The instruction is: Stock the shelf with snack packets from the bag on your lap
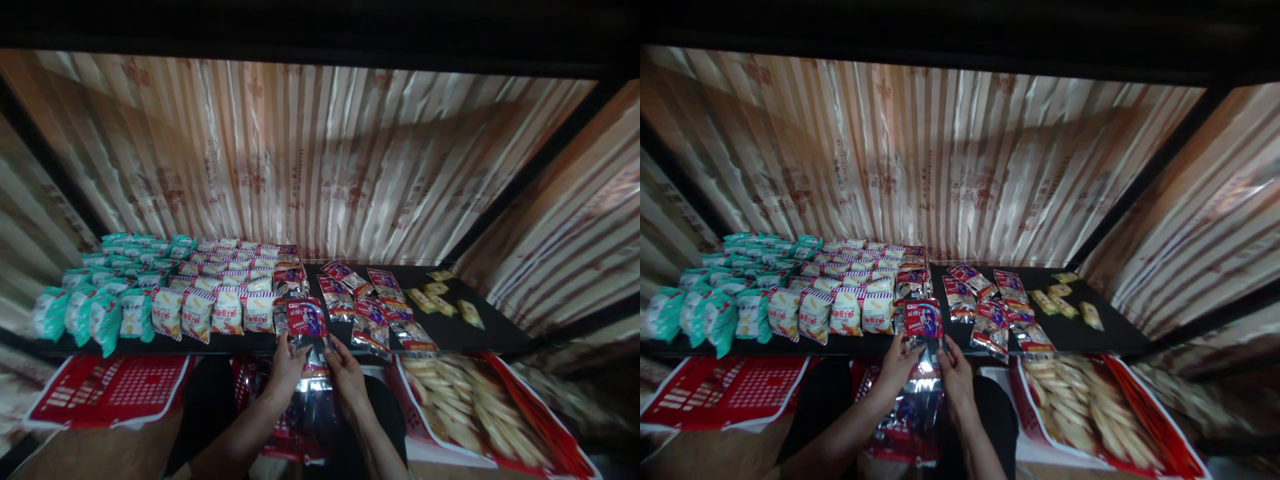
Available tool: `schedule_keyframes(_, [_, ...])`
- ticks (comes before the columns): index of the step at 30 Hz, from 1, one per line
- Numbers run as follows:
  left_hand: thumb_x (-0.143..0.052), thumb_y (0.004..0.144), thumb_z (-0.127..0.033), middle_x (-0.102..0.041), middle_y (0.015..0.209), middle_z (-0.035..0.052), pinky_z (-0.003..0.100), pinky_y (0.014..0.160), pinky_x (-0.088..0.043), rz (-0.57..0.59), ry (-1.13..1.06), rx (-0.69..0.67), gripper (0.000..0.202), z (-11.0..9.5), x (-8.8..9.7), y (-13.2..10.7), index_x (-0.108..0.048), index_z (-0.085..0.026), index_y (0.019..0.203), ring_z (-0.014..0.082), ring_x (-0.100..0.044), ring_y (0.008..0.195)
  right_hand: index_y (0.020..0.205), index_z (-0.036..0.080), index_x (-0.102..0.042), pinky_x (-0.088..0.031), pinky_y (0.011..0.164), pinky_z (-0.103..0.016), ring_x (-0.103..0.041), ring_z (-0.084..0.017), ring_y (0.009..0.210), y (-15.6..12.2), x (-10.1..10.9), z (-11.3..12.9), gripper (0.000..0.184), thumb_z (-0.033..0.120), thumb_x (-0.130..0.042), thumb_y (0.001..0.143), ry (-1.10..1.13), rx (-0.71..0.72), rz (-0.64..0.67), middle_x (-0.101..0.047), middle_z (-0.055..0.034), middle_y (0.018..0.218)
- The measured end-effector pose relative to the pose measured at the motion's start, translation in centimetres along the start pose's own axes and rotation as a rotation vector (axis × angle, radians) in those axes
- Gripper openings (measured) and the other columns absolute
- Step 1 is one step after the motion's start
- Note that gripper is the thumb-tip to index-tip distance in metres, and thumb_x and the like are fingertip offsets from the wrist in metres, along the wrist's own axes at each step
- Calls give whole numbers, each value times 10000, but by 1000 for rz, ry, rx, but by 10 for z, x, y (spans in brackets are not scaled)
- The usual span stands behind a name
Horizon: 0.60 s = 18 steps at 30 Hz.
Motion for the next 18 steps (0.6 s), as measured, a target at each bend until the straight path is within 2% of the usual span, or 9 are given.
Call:
schedule_keyframes(3, [-575, 764, -164, -593, 1232, 102, 270, 863, -491, -26, 115, -80, 656, -8, -1, 6, -319, -199, 1366, 198, -602, 1070, 1238, 193, -532, -508, 654, -304, -675, -213, 746, 15, -2, 10, 798, 438, -799, 527, -33, 36, -14, -732, -27, 820])
schedule_keyframes(8, [-511, 729, -72, -440, 1405, 121, 288, 1101, -281, -114, 473, -231, 634, -38, -5, 11, -381, -126, 1347, 199, -380, 1318, 1245, 182, -525, -474, 581, -263, -634, -166, 623, 38, -12, 26, 775, 424, -769, 550, -86, 88, -10, -715, 3, 744])
schedule_keyframes(13, [-492, 752, -101, -307, 1474, 188, 297, 1137, -211, -83, 627, -207, 597, -57, -19, 21, -395, -31, 1337, 219, -267, 1379, 1228, 177, -553, -401, 466, -237, -551, -134, 492, 58, -21, 39, 712, 428, -716, 582, -209, 138, -33, -649, 40, 612])
schedule_keyframes(18, [-495, 736, -94, -214, 1513, 174, 298, 1144, -191, -100, 649, -199, 610, -69, -26, 34, -408, -52, 1339, 232, -205, 1400, 1170, 199, -593, -437, 525, -251, -580, -149, 556, 78, -32, 47, 618, 411, -680, 597, -247, 181, 14, -669, 18, 671])
Point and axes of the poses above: each hand's wrist, its own y-axis towards the middle knuckle, its own x-axis out of the back of the hand, z = x × y, the point moved 9 cm from there along y, towards the middle knuckle
